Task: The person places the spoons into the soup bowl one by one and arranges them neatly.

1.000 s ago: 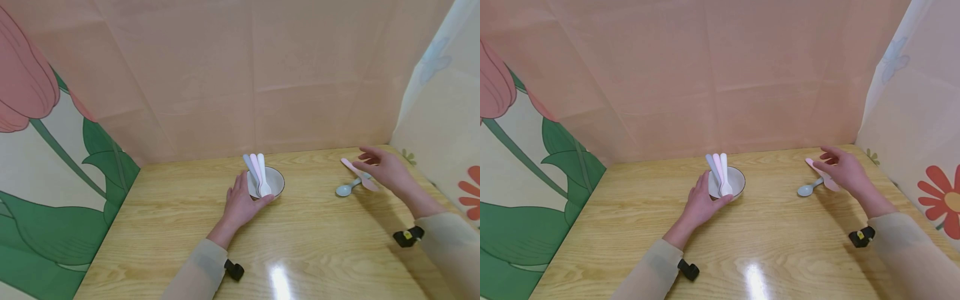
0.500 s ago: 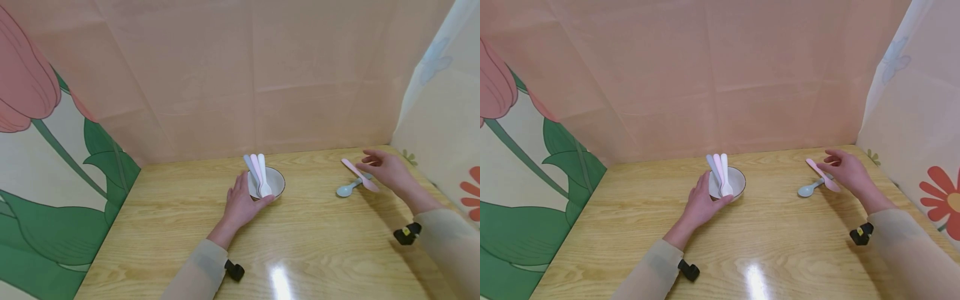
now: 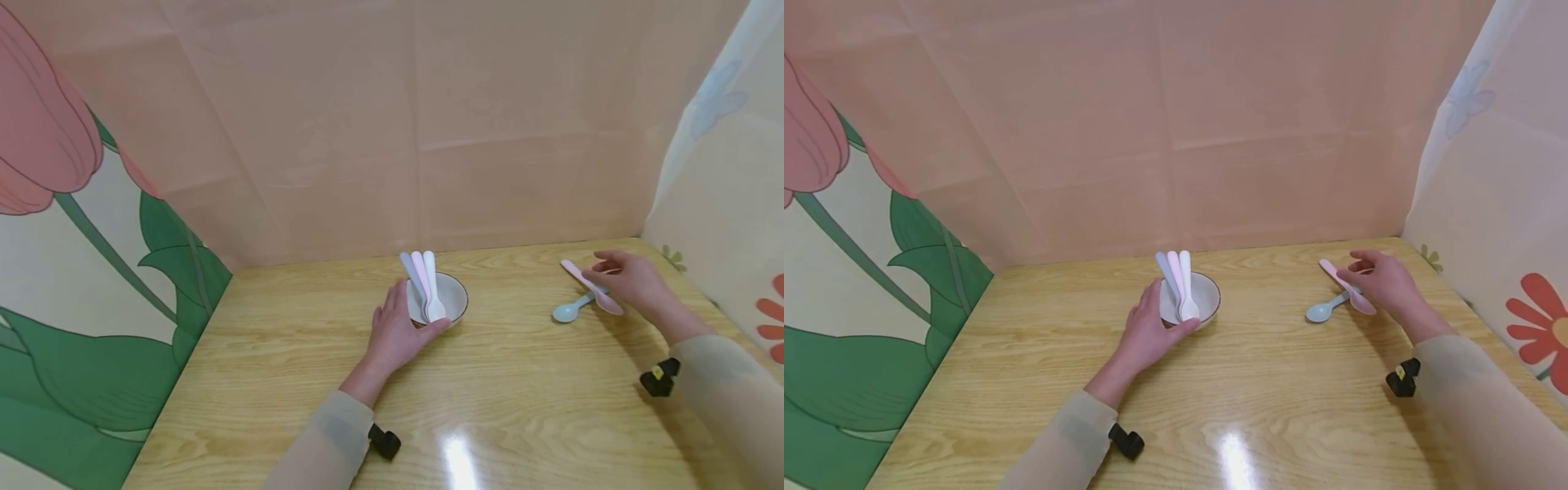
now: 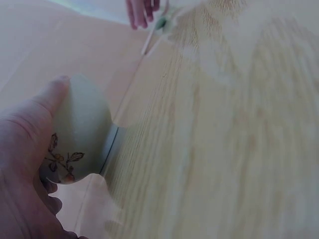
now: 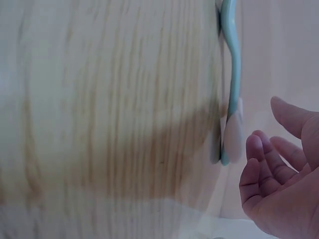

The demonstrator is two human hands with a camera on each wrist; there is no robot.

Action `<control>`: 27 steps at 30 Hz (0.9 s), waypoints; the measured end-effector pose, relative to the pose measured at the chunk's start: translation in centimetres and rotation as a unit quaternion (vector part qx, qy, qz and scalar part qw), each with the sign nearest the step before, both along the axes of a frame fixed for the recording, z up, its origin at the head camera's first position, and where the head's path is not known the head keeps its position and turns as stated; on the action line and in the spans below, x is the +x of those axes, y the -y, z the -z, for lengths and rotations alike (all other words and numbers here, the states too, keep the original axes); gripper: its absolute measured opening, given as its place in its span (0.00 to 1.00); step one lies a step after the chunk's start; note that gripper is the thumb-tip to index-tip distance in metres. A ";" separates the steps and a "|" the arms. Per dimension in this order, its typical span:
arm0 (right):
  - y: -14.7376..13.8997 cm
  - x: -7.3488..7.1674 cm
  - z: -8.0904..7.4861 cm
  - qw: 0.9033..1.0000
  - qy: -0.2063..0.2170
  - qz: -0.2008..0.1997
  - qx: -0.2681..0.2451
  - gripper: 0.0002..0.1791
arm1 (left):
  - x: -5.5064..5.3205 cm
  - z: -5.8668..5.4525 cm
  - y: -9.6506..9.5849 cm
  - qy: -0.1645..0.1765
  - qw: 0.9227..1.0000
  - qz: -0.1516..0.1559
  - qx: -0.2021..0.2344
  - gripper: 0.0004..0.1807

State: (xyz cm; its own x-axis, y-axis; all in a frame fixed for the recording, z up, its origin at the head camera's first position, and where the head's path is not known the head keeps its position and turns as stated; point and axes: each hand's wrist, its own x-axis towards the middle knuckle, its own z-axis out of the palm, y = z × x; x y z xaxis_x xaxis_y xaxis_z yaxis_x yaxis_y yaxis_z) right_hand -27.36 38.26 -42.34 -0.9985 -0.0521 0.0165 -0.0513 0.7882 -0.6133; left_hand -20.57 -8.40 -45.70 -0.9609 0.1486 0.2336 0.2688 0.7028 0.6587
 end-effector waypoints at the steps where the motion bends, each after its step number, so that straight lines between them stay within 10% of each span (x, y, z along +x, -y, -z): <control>1: -0.1 -0.1 0.1 1.000 0.002 0.001 0.002 0.45 | 0.0 0.0 0.0 0.000 1.000 0.000 0.000 0.63; 27: -0.7 -1.4 2.1 0.999 -0.014 -0.009 0.027 0.41 | 0.3 -0.2 0.0 0.011 1.000 0.000 -0.002 0.64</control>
State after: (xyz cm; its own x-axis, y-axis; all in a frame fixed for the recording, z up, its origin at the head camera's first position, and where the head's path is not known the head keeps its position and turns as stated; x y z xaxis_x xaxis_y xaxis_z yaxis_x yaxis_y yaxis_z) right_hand -28.79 38.94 -44.41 -0.9966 -0.0716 0.0406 -0.0820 0.8193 -0.5675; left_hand -20.30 -8.36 -45.53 -0.9660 0.1486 0.2115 0.2535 0.7052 0.6621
